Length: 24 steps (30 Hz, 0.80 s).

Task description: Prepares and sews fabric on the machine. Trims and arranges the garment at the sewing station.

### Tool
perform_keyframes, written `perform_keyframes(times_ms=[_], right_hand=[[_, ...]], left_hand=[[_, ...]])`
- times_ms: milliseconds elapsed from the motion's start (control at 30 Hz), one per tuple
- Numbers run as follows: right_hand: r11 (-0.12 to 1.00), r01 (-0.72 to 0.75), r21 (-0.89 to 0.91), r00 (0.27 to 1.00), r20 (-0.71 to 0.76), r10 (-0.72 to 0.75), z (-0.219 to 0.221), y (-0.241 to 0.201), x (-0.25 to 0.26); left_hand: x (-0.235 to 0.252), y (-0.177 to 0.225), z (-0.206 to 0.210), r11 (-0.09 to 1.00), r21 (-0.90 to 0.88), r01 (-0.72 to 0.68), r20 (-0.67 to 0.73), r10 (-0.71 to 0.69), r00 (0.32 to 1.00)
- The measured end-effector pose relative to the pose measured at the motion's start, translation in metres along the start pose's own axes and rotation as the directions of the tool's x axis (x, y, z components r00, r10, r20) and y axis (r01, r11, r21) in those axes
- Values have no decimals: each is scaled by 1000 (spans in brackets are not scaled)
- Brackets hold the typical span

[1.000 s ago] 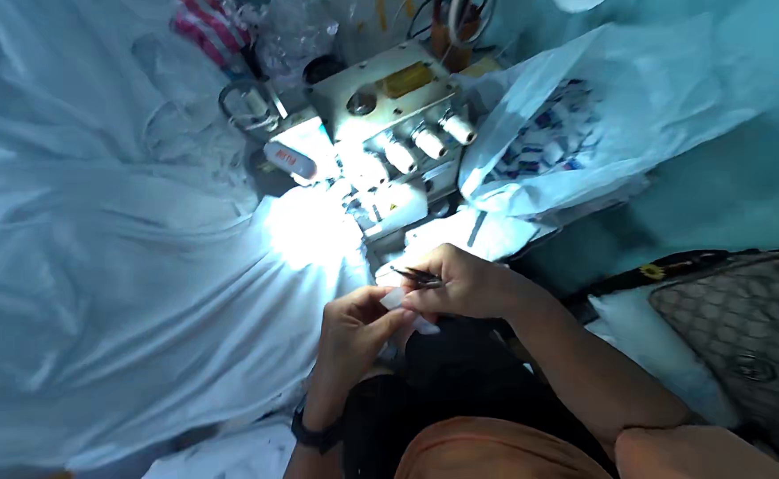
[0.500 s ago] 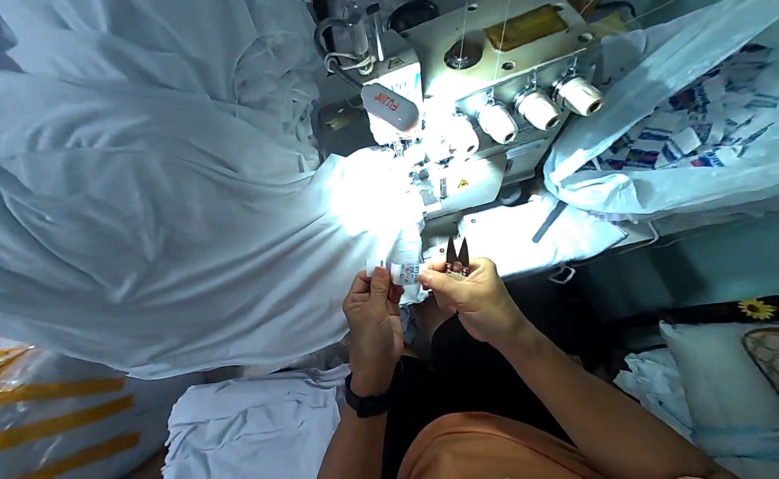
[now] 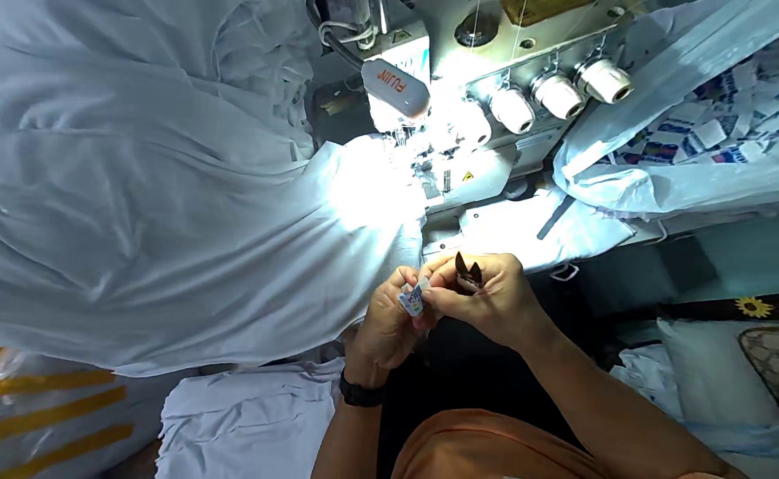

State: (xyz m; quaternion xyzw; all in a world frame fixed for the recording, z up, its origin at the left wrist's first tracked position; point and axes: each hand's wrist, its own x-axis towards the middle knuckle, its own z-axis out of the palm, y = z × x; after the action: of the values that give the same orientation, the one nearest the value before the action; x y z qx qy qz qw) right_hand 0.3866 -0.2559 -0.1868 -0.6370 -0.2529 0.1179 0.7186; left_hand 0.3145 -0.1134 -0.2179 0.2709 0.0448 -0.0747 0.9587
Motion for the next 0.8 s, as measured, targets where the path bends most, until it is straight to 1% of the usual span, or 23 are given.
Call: perform_keyframes(times_ms=[33,100,167,200,267,367,467,533,567,667,733,800], right_hand=[[1000,-7,2,1000,-9,7,0,0,0],[1000,-18,-21,1000,-23,17,-1,0,-1],[999,-21,-50,999,-27,19,-2,1,-1],[998,-29,-59,999,-29,27,-3,1,0],[997,-43,-70,999,-31,41,-2,1,0],[995,-36,-96,999,-29,33,-1,2,1],[992,-25,-121,999,-32,21,1,5,1],[993,-57,-106,998,-47,52,2,6,2],[994,-83,-69,995,-55,80,3,7,2],[979,-194,66,980,-37,196,-1,9,2],[943,-306,129,951,3,308,-9,12,4],[901,-407,151,913,70,401,-16,13,6]], left_hand=[[0,0,0,1000,7,-8,-7,8,1000],[-2,1,1,996,81,-44,-75,50,996],[-5,5,5,966,245,-87,-156,128,979],[-6,6,7,926,361,-109,-189,187,964],[-10,6,11,812,563,-156,-199,316,928],[-11,6,18,689,703,-175,-205,431,879],[-12,8,22,614,772,-163,-198,477,857],[-13,9,23,592,792,-148,-202,484,851],[-13,10,23,587,798,-137,-209,483,850],[-12,11,22,604,790,-106,-256,482,838],[-11,13,22,627,774,-83,-305,486,819],[-9,14,21,637,768,-65,-337,489,804]])
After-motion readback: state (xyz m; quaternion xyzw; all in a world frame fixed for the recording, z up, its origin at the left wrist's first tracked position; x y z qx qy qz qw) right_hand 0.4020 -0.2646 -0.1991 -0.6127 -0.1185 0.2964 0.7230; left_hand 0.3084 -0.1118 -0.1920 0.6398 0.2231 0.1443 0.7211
